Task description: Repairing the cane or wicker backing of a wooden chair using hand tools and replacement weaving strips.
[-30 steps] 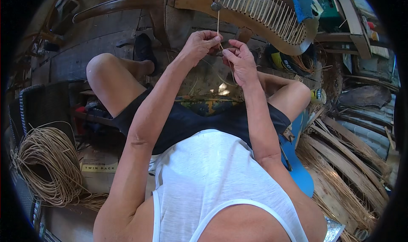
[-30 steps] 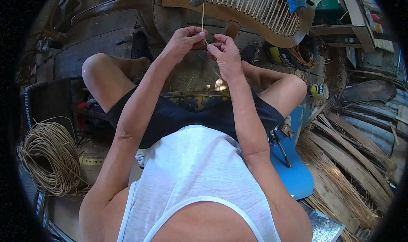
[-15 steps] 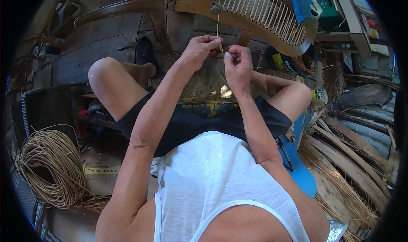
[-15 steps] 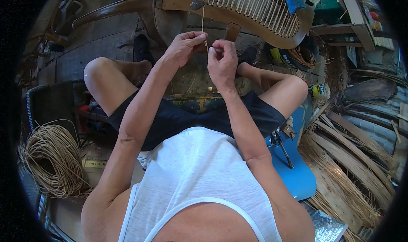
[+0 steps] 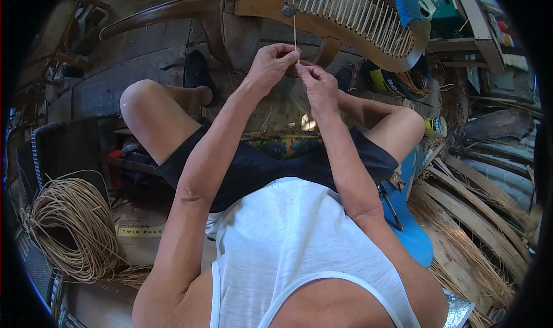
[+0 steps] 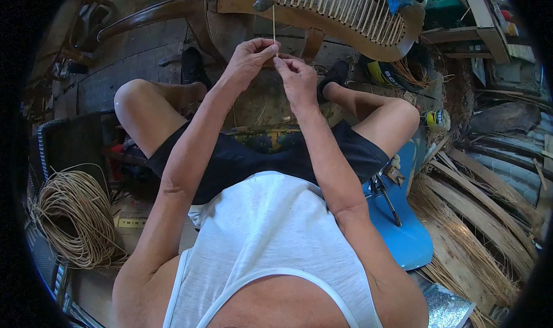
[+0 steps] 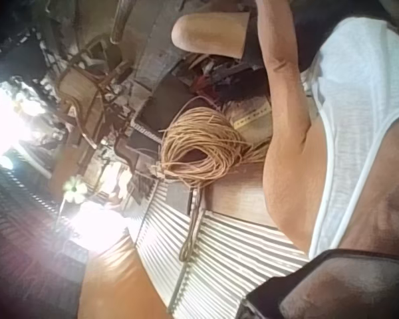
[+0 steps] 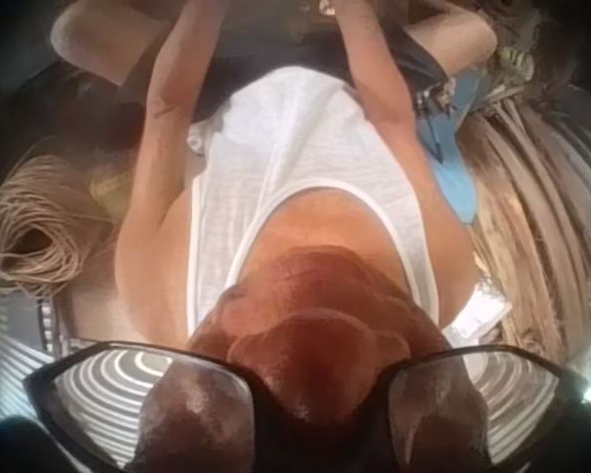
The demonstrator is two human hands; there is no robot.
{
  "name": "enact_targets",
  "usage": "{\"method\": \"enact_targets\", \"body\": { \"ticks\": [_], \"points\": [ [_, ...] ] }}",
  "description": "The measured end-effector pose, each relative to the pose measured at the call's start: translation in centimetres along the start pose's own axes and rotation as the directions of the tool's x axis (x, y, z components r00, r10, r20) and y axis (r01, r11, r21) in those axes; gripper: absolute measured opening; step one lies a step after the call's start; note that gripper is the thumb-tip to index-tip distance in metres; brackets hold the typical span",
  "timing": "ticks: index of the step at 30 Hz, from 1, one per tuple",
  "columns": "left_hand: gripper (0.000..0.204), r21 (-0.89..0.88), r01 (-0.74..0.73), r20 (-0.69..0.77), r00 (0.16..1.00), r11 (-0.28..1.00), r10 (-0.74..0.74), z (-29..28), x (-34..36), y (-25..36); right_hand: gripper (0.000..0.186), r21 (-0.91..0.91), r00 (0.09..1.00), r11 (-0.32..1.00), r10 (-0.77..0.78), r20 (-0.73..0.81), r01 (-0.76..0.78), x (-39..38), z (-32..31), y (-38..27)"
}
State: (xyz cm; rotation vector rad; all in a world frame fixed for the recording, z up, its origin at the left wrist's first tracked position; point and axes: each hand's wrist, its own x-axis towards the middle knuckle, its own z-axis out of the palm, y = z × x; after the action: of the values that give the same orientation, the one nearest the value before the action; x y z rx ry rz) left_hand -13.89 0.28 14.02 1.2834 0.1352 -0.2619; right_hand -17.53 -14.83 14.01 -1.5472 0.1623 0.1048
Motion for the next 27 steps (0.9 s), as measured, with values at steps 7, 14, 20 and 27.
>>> {"method": "enact_targets", "body": {
  "ticks": [7,14,20,27],
  "points": [
    [0.016,0.592,-0.327,-0.1,0.878,0.737,0.469,0.6,-0.7,-0.9,0.022,0.287,0.939,0.914,0.328,-0.107,-0.287,-0.3,2.0,-0.5],
    [0.018,0.234,-0.141,-0.093,0.982,0.962,0.167,0.8,-0.9,-0.6,0.016,0.466,0.882,0.814,0.451,-0.135,-0.345,0.0,2.0,-0.2],
    [0.021,-0.58,0.238,0.094,0.97,0.779,-0.226,-0.4,-1.3,-2.9,0.016,0.45,0.923,0.853,0.359,-0.138,-0.264,0.0,2.0,0.1],
    [0.016,-0.564,0.226,0.058,0.97,0.794,-0.235,-0.7,-1.2,-3.3,0.014,0.462,0.958,0.864,0.271,-0.093,-0.199,-0.2,2.3,1.0]
  ]
}}
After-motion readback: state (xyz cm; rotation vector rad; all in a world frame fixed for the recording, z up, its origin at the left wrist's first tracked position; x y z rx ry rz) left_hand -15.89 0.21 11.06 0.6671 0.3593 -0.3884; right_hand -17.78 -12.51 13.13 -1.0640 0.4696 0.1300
